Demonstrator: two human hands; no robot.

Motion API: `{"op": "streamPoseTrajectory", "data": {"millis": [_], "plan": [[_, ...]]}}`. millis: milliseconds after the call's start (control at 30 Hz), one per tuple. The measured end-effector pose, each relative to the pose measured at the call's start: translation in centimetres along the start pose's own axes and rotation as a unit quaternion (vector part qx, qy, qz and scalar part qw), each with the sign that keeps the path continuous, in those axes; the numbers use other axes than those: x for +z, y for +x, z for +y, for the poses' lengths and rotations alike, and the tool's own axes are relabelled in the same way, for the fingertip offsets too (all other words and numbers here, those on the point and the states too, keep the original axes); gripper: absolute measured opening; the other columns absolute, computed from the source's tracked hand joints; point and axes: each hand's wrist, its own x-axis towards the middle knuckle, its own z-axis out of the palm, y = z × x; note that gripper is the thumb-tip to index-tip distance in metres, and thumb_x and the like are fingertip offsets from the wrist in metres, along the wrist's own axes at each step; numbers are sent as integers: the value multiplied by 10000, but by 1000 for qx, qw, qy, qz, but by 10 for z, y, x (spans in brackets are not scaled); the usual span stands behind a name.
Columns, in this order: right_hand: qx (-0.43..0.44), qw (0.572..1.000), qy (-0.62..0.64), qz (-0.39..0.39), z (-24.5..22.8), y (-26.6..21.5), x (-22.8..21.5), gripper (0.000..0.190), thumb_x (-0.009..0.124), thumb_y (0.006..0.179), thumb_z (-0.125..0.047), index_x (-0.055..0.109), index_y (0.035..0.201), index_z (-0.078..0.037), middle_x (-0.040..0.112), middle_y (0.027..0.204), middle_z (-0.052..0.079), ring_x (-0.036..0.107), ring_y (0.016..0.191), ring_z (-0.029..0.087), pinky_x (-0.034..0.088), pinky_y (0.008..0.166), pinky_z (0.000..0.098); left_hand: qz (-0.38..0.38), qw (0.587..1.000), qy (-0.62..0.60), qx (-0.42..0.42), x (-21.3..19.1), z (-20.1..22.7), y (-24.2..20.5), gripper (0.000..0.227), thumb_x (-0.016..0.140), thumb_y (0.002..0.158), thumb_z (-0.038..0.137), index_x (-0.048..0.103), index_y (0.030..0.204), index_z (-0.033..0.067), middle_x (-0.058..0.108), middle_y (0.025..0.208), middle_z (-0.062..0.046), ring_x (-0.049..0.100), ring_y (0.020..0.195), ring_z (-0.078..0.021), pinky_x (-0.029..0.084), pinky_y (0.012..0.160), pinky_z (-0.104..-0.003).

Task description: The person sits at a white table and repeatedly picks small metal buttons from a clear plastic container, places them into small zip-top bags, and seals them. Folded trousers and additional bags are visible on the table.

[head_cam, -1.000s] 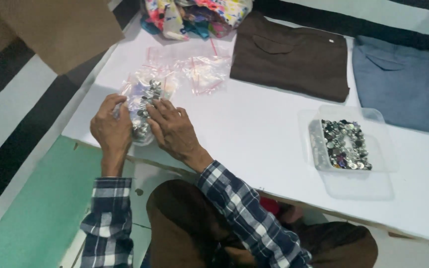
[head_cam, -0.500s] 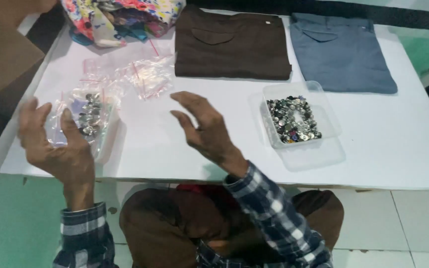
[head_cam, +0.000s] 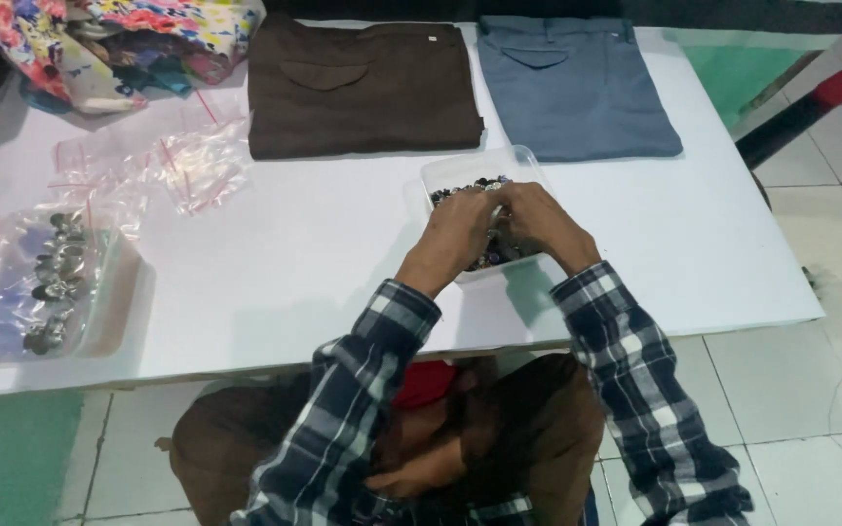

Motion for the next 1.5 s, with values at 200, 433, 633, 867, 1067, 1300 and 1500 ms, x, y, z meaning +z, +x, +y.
{"op": "streamPoseTrajectory", "data": {"millis": [200,433,633,867,1067,1300,1500], "plan": [[-12,997,-60,-53,-10,-1,-6,240,706,876,-23,743,1113,-45,753,1012,164,724,1017,348,582,900,400,-51,989,137,11,54,-39,21,349,717,768,10,737,1105,101,706,846,-110,738,770,-273,625,661,-374],[51,992,24,-114,-15,-20,-31,262,688,891,-41,771,1135,-89,761,1065,208,715,1050,390,574,897,442,-49,990,131,0,18,-25,0,89,709,784,18,760,773,90,711,697,-64,730,661,-227,605,623,-328],[63,974,205,-68,-14,-27,-36,285,584,980,-69,707,1231,-10,761,863,225,763,798,308,614,739,354,-65,997,27,-31,-21,-4,-6,199,679,873,28,780,1035,85,747,830,-163,748,782,-324,631,728,-393],[68,943,321,-52,-12,-31,-46,266,586,991,-104,725,1202,-21,753,919,248,761,792,276,635,720,344,-75,990,-103,-66,-35,1,3,278,663,882,5,741,1141,71,750,960,-218,727,932,-400,594,851,-473],[47,928,367,-31,-2,-25,-39,274,589,972,-46,706,1207,34,736,873,282,747,724,276,643,647,356,-72,976,-181,-93,-36,-6,4,321,713,834,4,730,1144,87,754,1004,-180,708,1010,-395,557,919,-479],[41,963,266,-8,-10,-31,-41,307,597,936,-40,727,1213,-25,758,856,235,767,734,304,627,676,381,-99,980,-158,-66,-28,-13,7,382,698,830,-8,719,1187,125,754,1071,-161,710,1008,-386,577,895,-456],[-4,988,-3,-153,-35,-32,-43,433,746,801,-311,753,1203,-150,714,1201,157,670,1098,385,527,967,495,3,987,-160,-17,8,-41,7,548,653,807,-78,635,1307,144,689,1224,-153,712,1014,-341,588,897,-426]]}}
